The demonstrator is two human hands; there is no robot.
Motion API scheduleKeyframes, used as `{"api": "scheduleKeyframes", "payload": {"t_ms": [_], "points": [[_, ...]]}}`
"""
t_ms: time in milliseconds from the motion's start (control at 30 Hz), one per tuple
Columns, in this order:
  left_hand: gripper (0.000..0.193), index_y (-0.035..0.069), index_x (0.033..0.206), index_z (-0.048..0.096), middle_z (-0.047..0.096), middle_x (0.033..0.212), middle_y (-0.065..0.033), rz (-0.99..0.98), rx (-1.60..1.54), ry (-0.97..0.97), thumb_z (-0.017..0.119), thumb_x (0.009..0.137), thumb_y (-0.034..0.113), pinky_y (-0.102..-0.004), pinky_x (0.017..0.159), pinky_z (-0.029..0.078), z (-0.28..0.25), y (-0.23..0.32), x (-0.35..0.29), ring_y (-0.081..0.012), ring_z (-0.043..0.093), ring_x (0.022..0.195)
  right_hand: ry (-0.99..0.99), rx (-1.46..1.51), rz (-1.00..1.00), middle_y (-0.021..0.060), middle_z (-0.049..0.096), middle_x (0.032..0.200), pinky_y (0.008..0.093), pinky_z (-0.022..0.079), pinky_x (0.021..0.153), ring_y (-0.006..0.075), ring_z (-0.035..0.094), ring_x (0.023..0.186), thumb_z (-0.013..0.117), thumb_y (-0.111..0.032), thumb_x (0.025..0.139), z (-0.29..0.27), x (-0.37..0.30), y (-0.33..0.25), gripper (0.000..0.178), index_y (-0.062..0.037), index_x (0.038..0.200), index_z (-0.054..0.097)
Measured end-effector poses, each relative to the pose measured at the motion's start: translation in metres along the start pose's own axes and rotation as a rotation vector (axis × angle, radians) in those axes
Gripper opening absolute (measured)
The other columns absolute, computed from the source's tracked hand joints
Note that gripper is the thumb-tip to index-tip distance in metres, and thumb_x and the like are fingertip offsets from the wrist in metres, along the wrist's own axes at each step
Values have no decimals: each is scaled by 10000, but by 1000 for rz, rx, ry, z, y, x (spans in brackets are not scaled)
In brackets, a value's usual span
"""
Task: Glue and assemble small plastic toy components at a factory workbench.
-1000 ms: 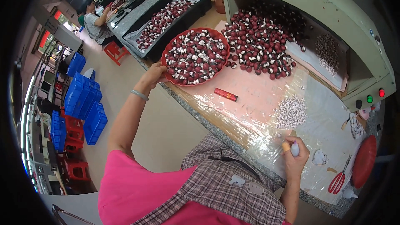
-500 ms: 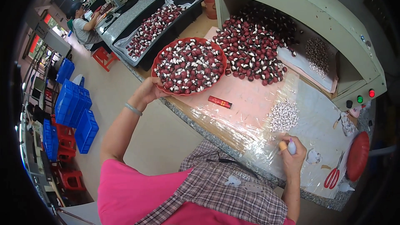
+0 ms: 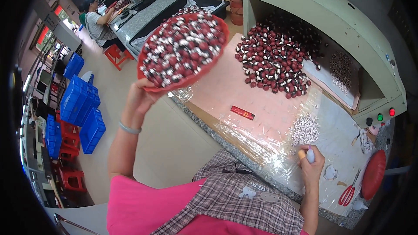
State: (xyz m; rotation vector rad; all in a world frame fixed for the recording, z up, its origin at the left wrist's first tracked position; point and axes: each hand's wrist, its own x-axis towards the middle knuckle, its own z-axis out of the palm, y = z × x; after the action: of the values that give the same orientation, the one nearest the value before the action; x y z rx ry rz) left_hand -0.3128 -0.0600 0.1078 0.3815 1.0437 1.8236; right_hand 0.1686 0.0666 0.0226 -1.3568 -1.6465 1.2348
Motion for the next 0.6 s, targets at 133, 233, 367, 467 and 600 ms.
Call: {"api": "scheduleKeyframes", "payload": {"t_ms": [133, 233, 367, 467, 600], "points": [[608, -93, 1302, 336, 501, 1269, -246, 130, 74, 27, 464, 710, -41, -534, 931, 510, -12, 74, 12, -394, 565, 1112, -27, -14, -29, -32, 531, 607, 191, 342, 405, 42, 468, 462, 633, -66, 871, 3, 2, -3, 73, -37, 937, 622], [556, -148, 1229, 330, 497, 1226, -284, 186, 255, 115, 420, 686, -64, -544, 927, 517, -22, 116, 48, -431, 563, 1097, -21, -1, 29, -27, 544, 634, 194, 356, 427, 45, 475, 480, 646, -62, 854, 4, 5, -6, 69, -34, 915, 631], [350, -124, 1059, 453, 598, 1027, -262, 248, 708, 447, 416, 730, -13, -453, 693, 607, -43, 159, 92, -377, 660, 887, -23, 33, 66, -20, 568, 688, 197, 381, 456, 48, 493, 513, 662, -53, 832, 4, 7, -4, 69, -30, 894, 639], [312, -77, 995, 563, 654, 872, -199, 395, 1072, 640, 409, 763, 65, -395, 543, 566, -107, 182, 143, -310, 667, 740, -33, 26, 34, -19, 570, 691, 198, 387, 457, 47, 495, 518, 665, -47, 830, 7, 11, 5, 72, -29, 895, 640], [355, -33, 1060, 606, 622, 1073, -288, 503, 1939, 894, 460, 815, 179, -473, 869, 490, -99, 176, 162, -445, 617, 966, -33, -13, 70, -15, 577, 695, 200, 391, 461, 49, 501, 524, 669, -39, 825, 10, 15, 5, 80, -26, 900, 644]]}}
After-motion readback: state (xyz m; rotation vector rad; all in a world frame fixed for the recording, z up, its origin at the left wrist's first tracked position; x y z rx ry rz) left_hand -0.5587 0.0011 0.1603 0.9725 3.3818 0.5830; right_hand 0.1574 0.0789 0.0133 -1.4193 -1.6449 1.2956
